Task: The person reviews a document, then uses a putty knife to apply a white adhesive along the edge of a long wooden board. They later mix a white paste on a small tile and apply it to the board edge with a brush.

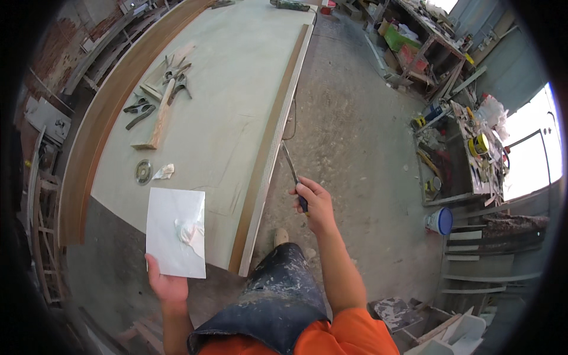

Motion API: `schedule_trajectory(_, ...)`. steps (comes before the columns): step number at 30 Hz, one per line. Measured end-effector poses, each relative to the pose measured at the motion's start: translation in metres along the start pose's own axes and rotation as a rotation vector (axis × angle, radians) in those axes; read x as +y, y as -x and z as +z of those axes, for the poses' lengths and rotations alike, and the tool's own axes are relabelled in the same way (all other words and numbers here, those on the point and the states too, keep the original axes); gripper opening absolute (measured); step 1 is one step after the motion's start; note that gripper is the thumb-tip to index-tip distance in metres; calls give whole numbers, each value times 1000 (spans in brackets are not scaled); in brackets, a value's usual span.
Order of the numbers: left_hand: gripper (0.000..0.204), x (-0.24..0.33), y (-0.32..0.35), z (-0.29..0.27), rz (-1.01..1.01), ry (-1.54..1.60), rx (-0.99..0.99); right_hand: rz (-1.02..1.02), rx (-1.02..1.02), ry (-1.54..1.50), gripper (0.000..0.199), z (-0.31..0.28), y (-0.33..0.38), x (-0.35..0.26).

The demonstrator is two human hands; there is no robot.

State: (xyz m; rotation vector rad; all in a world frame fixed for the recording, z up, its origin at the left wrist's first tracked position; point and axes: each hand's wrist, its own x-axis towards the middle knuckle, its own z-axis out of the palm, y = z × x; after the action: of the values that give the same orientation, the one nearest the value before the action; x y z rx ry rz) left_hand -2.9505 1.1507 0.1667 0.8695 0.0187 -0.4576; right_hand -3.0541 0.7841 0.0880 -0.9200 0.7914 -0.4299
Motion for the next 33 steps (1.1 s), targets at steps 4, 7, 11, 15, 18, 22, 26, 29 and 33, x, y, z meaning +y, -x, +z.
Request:
schedule_trajectory(4, 67, -10, -8, 3, -27, -37, 56, 6, 78, -59, 41, 4, -52, 26)
schedule_trajectory(7, 67, -14, -12, 7, -54, -61, 62, 11, 97, -42, 40, 5, -80, 36)
schedule_trajectory(11, 67, -19, -17, 17, -45, -108, 69, -6, 108, 14, 40, 8, -97, 46)
schedule_trajectory(15, 68, -23, -18, 19, -39, -105, 63, -41, 174, 157, 39, 11, -89, 60)
schedule_trajectory(18, 68, -23, -18, 21, -53, -105, 58, -73, 200, 177, 38, 7, -78, 73)
schedule_trajectory(22, 68, -18, -19, 14, -82, -102, 45, -109, 255, 259, 38, 3, -67, 82)
schedule_trajectory(26, 67, -9, -22, 5, -133, -100, -12, -57, 342, 173, 39, -1, -46, 78)
schedule_trajectory(29, 66, 1, -24, -8, -187, -77, -30, 28, 222, -97, 40, -4, -7, 73)
schedule_trajectory(33, 66, 11, -28, -26, -220, -105, -95, 124, 121, -185, 39, -3, 49, 93)
